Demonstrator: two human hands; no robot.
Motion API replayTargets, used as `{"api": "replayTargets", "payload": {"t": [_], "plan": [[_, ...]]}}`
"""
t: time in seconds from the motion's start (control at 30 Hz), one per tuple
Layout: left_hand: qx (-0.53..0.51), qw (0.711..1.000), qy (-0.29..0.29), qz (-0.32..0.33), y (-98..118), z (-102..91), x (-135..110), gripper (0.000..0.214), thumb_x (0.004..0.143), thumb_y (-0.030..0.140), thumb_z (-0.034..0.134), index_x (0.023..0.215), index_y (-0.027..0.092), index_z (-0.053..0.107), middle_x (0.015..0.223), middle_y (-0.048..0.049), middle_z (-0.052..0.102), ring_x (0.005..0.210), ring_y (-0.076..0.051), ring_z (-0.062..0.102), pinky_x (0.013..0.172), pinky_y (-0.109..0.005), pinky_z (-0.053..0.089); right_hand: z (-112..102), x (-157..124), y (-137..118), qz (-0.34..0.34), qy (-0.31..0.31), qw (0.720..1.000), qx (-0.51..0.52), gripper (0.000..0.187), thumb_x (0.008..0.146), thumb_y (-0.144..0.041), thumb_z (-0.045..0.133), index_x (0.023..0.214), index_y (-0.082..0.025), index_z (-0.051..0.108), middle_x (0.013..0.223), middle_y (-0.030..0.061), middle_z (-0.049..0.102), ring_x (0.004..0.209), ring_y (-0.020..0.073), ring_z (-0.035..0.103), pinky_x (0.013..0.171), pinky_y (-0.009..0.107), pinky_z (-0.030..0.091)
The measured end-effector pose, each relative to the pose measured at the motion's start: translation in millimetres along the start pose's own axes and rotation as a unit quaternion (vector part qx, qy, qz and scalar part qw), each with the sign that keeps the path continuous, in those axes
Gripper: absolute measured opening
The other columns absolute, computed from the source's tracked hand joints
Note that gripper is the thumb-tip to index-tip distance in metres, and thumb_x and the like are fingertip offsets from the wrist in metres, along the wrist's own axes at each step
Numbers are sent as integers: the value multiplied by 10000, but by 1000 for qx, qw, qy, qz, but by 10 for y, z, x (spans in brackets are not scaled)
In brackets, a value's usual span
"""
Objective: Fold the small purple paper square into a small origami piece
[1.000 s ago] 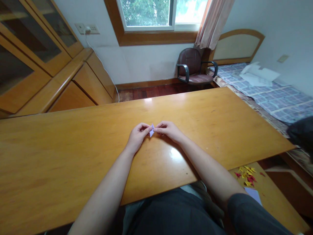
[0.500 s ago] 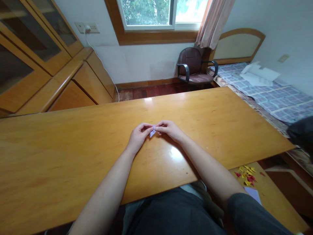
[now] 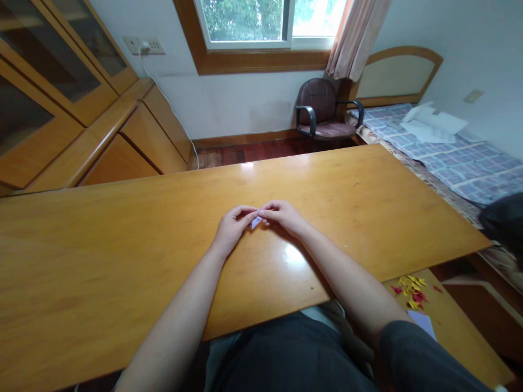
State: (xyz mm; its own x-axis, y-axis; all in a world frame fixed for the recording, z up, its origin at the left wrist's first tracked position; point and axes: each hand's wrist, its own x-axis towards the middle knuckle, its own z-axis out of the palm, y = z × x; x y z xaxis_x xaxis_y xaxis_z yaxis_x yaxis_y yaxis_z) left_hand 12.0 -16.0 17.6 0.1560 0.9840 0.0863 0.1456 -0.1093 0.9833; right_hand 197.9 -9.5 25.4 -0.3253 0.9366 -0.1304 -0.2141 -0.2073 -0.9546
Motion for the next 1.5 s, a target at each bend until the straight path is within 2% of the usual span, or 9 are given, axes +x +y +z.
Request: {"api": "replayTargets", "payload": {"t": [0.13,0.27,0.47,0.63,0.73,0.83,1.03,1.27,1.5], "plan": [[-57,997,-14,-42,25,16,-7,391,786,465,716,1025,158,676,892,-44,715,733,-159,655,672,-282,548,-6,21,19,-14,15,999,33,325,657,-390,835,775,-134,673,668,6,688,570,92,593,589,225,479],[-109,991,-44,-59,49,45,-25,461,723,408,788,1081,164,631,934,-53,720,792,-173,684,680,-281,569,-12,50,42,-12,30,997,69,373,629,-422,844,777,-146,641,696,13,712,579,109,630,587,236,504],[-104,993,-28,-55,-7,37,-3,463,737,434,778,1075,148,644,868,-54,741,748,-167,699,743,-299,574,-15,27,44,-8,20,998,64,378,650,-413,834,796,-161,593,685,5,713,573,108,632,586,230,496],[-46,998,-22,-41,-45,7,15,476,786,453,727,1136,133,691,872,-77,759,740,-191,707,757,-324,572,-26,-14,37,-13,12,1000,-16,373,706,-428,803,898,-179,603,711,-9,693,609,111,630,550,206,447],[-5,1000,-24,-18,-41,0,12,418,804,423,707,1120,151,723,883,-76,763,727,-192,709,742,-322,573,-7,-18,36,-18,14,998,-54,375,731,-469,778,900,-173,620,707,-4,679,623,120,626,559,221,451],[2,999,-32,-11,-28,3,6,377,816,402,693,1106,165,739,898,-72,764,720,-187,707,730,-320,578,13,-2,52,-29,18,999,-35,394,706,-492,789,836,-166,609,659,-12,662,587,113,603,584,243,471],[-43,997,-27,-50,6,14,1,401,785,407,722,1083,139,744,826,-63,763,700,-182,696,713,-321,585,5,24,75,-24,22,999,-17,423,678,-510,807,803,-159,606,641,-7,666,566,114,602,572,248,476],[-85,994,-24,-61,61,11,-17,361,789,422,724,996,127,738,771,-56,744,681,-174,683,719,-324,575,7,0,54,-25,5,1000,-2,423,685,-507,808,803,-168,584,646,-14,666,557,108,602,547,231,466],[-105,992,-18,-69,55,20,-8,380,743,465,761,913,129,707,733,-56,735,655,-176,686,689,-328,575,14,-8,75,-40,12,997,-58,386,749,-517,745,877,-180,606,668,-13,670,581,120,629,527,213,446]]}}
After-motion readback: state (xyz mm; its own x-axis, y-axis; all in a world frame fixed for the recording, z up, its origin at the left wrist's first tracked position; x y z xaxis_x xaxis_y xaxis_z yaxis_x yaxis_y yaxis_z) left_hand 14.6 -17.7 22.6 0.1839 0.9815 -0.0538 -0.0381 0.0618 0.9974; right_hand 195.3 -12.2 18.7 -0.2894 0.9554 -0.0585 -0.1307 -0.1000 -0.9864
